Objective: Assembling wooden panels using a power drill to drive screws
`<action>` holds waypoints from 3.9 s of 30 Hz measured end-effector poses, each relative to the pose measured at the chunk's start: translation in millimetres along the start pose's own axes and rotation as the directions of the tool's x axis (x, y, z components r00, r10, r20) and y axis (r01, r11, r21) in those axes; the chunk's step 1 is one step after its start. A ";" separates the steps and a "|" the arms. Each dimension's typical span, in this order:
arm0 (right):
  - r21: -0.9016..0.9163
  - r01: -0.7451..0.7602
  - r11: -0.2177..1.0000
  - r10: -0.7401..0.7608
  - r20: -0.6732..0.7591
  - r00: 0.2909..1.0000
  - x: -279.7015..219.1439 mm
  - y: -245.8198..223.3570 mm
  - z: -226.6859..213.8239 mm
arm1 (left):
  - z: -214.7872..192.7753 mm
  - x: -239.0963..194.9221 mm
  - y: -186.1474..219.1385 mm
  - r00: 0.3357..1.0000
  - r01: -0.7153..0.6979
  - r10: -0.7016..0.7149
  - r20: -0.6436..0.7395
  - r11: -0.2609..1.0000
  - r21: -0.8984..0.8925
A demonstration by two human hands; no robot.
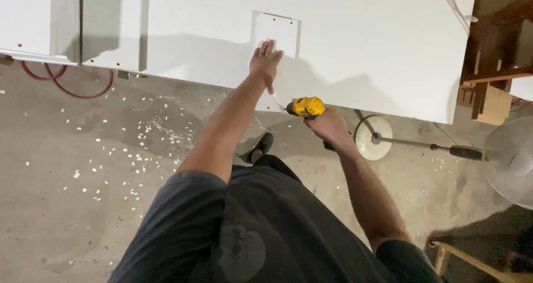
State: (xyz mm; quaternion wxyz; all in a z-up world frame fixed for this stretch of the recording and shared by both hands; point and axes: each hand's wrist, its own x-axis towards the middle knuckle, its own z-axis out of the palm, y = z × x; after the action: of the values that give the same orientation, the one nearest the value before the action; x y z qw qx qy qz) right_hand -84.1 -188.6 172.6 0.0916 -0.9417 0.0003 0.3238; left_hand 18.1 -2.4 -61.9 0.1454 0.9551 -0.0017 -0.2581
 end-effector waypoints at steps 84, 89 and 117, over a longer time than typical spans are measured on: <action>0.748 -0.185 -0.637 -0.118 0.142 0.983 -46.9 -60.9 49.4 | 163.0 -254.5 31.4 0.804 -0.513 -0.381 -0.458 -0.052 -0.857; 0.704 -0.445 -0.554 -0.412 0.233 0.881 2.5 -32.0 114.5 | 49.4 -291.4 45.9 0.638 -0.569 -0.767 -0.064 -0.413 -0.711; 0.979 -0.008 0.205 -0.465 0.104 0.879 248.4 -373.4 268.5 | 45.3 -347.0 -269.9 0.441 0.148 -0.838 -0.321 0.421 -0.895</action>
State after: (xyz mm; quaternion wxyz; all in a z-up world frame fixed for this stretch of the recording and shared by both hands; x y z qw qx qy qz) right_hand -29.2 239.5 -122.3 0.6944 -0.5895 0.0376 0.4111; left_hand -324.5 270.7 -3.5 0.4240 0.7488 0.4864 0.1513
